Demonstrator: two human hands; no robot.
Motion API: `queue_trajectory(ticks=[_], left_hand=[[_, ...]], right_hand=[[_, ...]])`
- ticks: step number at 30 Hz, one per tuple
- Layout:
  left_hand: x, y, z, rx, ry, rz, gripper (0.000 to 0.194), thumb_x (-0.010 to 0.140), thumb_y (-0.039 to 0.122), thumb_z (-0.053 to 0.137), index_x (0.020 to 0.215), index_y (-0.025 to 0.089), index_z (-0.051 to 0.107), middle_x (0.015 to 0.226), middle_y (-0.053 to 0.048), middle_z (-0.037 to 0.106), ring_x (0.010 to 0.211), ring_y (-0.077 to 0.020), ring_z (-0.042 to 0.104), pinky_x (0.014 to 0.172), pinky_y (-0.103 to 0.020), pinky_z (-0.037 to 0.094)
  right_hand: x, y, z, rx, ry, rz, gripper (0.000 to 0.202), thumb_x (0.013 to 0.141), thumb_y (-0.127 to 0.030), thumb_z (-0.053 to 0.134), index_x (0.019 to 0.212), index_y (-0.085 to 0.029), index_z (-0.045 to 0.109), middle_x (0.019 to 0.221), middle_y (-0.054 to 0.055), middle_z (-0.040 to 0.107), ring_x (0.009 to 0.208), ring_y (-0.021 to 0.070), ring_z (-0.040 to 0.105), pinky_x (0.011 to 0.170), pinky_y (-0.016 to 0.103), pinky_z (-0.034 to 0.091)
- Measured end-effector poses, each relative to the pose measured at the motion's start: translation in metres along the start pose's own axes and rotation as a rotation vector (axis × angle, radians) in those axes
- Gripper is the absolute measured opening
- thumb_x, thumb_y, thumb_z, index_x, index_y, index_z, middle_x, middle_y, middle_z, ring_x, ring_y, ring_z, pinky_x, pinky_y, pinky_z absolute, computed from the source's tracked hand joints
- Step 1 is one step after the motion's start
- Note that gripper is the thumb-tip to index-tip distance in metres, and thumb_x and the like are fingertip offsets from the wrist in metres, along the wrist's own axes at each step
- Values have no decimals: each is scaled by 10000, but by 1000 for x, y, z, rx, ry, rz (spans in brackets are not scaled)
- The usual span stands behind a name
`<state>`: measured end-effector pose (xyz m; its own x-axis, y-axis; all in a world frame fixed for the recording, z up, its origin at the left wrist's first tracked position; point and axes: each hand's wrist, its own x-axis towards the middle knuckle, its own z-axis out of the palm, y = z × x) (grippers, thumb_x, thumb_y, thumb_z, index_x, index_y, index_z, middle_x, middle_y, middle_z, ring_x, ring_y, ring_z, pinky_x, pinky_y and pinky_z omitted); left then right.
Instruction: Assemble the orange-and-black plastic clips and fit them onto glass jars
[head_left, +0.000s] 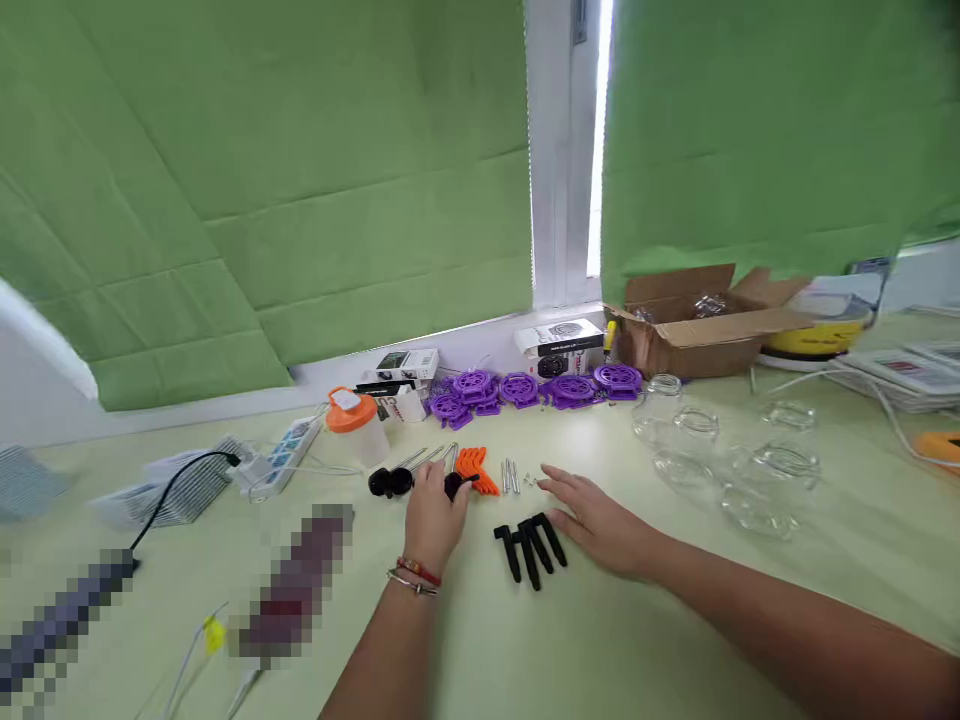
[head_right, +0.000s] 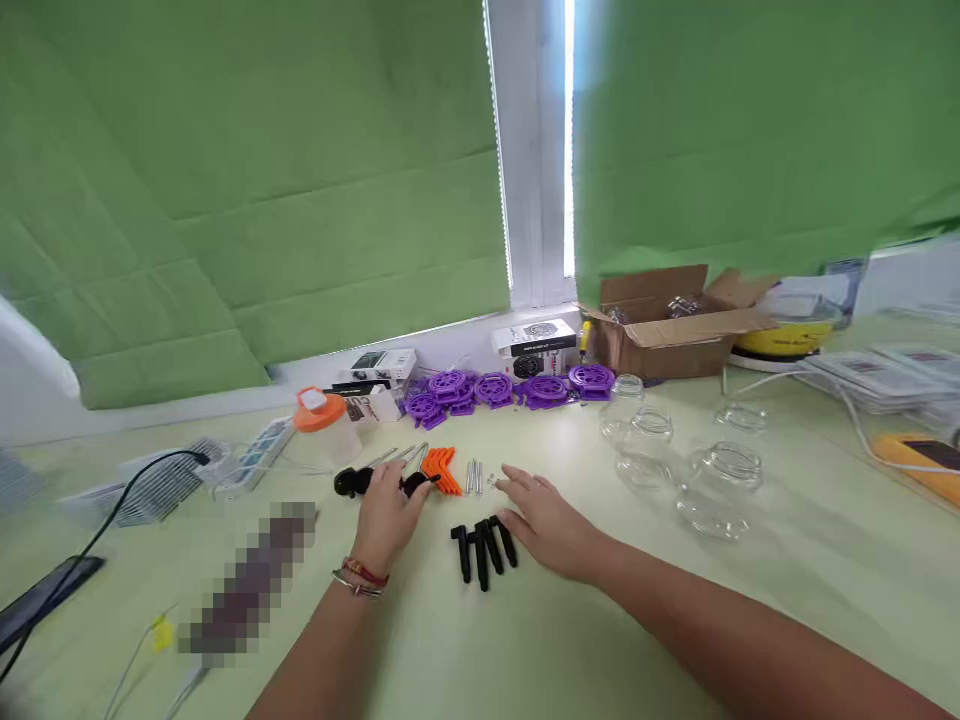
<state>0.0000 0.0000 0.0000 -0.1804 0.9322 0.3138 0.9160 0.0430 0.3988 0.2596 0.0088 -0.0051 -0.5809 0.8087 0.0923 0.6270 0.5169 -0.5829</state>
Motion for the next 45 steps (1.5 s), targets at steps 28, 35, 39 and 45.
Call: queue_trajectory(ticks=[28,35,39,45], left_hand=[[3,-2,0,-129,62,170,318,842,188,464,1158,164,471,1215,-139,515,1116,-270,544,843,-400,496],[-8,9,3,-206,63,538,407,801,52,417,1163,220,503,1232,-92,533,1152,-209,540,879,-346,512],[-14,17,1,-185,72,698,419,800,31,405,1154,220,527,1191,-78,579,1098,-183,578,874,-313,519],[-17,24,-4,-112,119,824,423,833,48,391,1175,231,559,1162,-63,625,1049,-169,610,847,-281,530]], right_hand=[[81,-20,-2,797,325,240,174,763,-340,606,774,-168,581,767,45,653,735,179,608,737,340,453],[16,3,-31,1360,265,238,365,700,-351,739,979,-187,570,717,2,607,575,97,505,595,273,409],[0,9,-30,1534,324,232,364,721,-304,739,1033,-213,576,725,-15,569,549,64,460,516,211,329],[-2,11,-22,1630,204,249,314,720,-244,739,996,-188,600,724,-16,544,485,26,354,469,191,210]])
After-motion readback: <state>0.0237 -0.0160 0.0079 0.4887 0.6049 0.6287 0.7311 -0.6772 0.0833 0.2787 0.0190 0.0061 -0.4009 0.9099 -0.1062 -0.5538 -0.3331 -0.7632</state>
